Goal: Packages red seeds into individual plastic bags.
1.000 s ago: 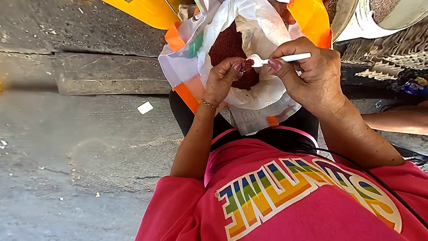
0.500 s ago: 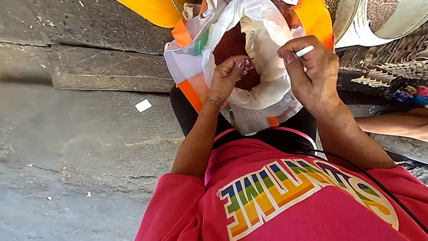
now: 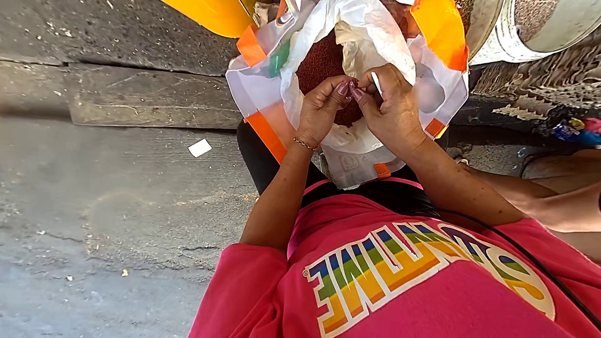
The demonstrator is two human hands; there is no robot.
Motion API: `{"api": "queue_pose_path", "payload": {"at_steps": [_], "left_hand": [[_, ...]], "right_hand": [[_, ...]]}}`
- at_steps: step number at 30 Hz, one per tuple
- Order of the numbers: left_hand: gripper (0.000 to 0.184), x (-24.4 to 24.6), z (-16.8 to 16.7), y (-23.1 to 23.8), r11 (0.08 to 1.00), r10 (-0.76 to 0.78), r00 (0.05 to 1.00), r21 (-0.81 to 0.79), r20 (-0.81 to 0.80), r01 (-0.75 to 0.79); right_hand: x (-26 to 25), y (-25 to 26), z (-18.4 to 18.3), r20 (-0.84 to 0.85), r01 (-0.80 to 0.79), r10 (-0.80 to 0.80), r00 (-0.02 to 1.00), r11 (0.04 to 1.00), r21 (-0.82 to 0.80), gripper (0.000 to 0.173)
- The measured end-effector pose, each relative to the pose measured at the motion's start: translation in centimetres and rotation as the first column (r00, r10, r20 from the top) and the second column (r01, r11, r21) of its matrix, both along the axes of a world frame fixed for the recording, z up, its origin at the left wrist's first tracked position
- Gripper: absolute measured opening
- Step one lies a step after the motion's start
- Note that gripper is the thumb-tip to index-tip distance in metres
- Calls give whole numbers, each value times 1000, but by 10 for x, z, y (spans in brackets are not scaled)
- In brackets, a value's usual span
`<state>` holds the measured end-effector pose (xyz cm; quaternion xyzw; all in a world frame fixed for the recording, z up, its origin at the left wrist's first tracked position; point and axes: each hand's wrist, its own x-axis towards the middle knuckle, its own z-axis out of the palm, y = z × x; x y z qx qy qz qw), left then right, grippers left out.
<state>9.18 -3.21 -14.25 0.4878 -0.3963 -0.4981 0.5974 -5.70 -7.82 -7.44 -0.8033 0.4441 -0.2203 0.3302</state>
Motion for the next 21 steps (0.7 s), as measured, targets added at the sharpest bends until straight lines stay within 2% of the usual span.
{"api": "queue_pose_path", "payload": {"at_steps": [9, 18, 21], "left_hand": [[19, 0, 1, 2, 1000, 1, 1000, 7, -9, -1], [24, 5, 1, 4, 998, -53, 998, -30, -18, 52], [28, 5, -1, 6, 997, -67, 997, -40, 40, 69]], "right_hand": [[3, 0, -1, -61, -28, 25, 998, 999, -42, 18], [0, 2, 1, -111, -116, 88, 990, 953, -281, 16], [-2, 3, 1, -102, -110, 81, 992, 940, -324, 15]]}}
